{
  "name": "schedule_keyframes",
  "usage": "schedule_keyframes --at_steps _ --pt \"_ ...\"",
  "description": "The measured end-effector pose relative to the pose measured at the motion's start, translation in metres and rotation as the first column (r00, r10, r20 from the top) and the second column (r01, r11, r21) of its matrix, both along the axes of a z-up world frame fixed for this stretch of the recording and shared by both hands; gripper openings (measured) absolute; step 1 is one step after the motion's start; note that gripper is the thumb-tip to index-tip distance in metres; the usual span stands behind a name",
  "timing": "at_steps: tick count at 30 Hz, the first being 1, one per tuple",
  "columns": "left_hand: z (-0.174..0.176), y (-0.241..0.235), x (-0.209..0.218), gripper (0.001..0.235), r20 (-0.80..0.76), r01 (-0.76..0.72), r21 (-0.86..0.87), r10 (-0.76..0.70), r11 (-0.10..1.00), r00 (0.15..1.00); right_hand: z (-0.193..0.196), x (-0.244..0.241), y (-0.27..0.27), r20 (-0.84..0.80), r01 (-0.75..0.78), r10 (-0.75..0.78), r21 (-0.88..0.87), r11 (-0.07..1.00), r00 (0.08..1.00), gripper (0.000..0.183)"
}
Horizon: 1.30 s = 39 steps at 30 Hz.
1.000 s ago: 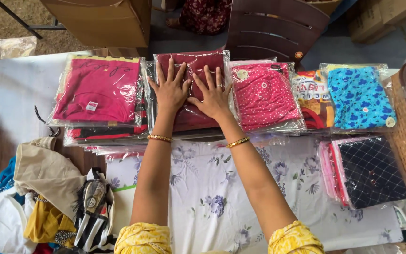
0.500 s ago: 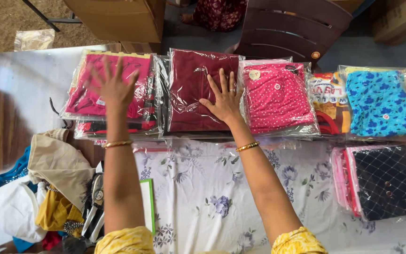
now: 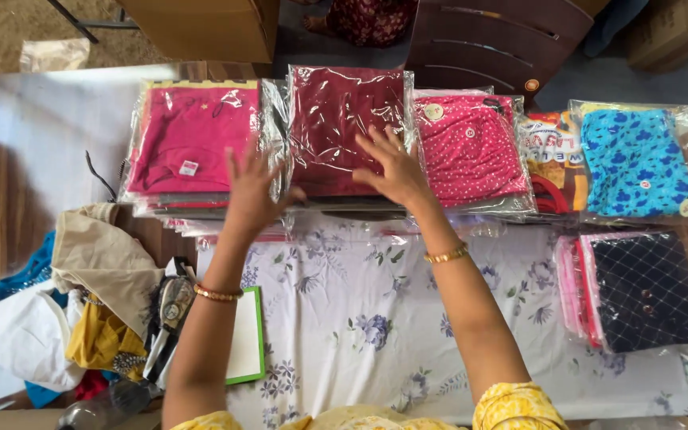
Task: The person folds a black garment on the table, wraps it in a clear plastic bag, and stacks it with other packaged clothes. They then fold a striped top, wrap it in plastic, and place it on the stack of packaged garments.
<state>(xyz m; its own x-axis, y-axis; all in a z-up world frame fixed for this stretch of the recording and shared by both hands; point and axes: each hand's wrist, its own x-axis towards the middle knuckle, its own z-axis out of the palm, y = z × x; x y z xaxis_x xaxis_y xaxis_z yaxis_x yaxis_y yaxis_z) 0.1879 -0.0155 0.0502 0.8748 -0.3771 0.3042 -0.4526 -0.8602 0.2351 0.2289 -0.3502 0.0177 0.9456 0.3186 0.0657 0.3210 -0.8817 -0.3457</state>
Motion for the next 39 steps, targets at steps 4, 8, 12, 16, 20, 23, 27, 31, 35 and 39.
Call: schedule_keyframes --at_steps 4,8,12,16,20,23,27,31,35,39 --pt "0.04 -0.048 -0.029 0.105 -0.137 0.14 0.002 -0.139 0.99 0.981 0.033 -0.051 0.001 -0.03 -0.116 0.113 -0.146 0.982 0.993 0.103" --pt "0.019 -0.056 -0.031 0.128 -0.088 0.121 0.281 -0.1 0.952 0.991 0.04 -0.075 0.003 -0.068 -0.109 0.099 -0.174 0.979 0.993 0.143" --pt "0.022 -0.066 -0.035 0.135 -0.038 0.078 0.342 -0.069 0.936 0.997 0.018 -0.091 0.002 0.028 -0.058 0.066 -0.238 0.969 0.997 0.139" --pt "0.016 -0.065 -0.039 0.127 -0.153 0.08 0.396 -0.02 0.915 0.988 -0.019 -0.093 -0.008 0.414 -0.004 0.122 -0.275 0.962 0.902 0.116" --pt "-0.022 -0.059 -0.027 0.098 0.2 -0.02 0.436 -0.075 0.9 0.977 -0.028 -0.085 -0.014 0.417 -0.069 0.103 -0.095 0.993 0.903 0.103" --pt "-0.027 -0.06 -0.026 0.09 0.244 -0.043 0.435 -0.072 0.899 0.967 -0.028 -0.083 -0.017 0.453 -0.092 0.123 -0.091 0.992 0.883 0.1" --pt "-0.012 -0.063 -0.03 0.091 0.243 -0.065 0.366 -0.028 0.928 0.97 -0.018 -0.087 -0.015 0.464 -0.104 0.142 -0.105 0.989 0.874 0.1" --pt "0.025 -0.063 -0.041 0.104 0.022 -0.027 0.428 0.019 0.903 1.0 -0.014 -0.097 -0.015 0.418 -0.059 0.105 -0.123 0.991 0.902 0.103" --pt "0.01 -0.054 -0.054 0.097 0.052 0.063 0.08 -0.068 0.995 0.996 -0.024 -0.12 -0.02 0.549 -0.016 -0.118 0.233 0.972 0.827 0.073" --pt "-0.038 -0.05 -0.091 0.06 0.148 -0.038 -0.16 0.062 0.986 0.987 -0.039 -0.141 -0.016 0.064 0.34 -0.586 0.762 0.551 0.808 0.034"
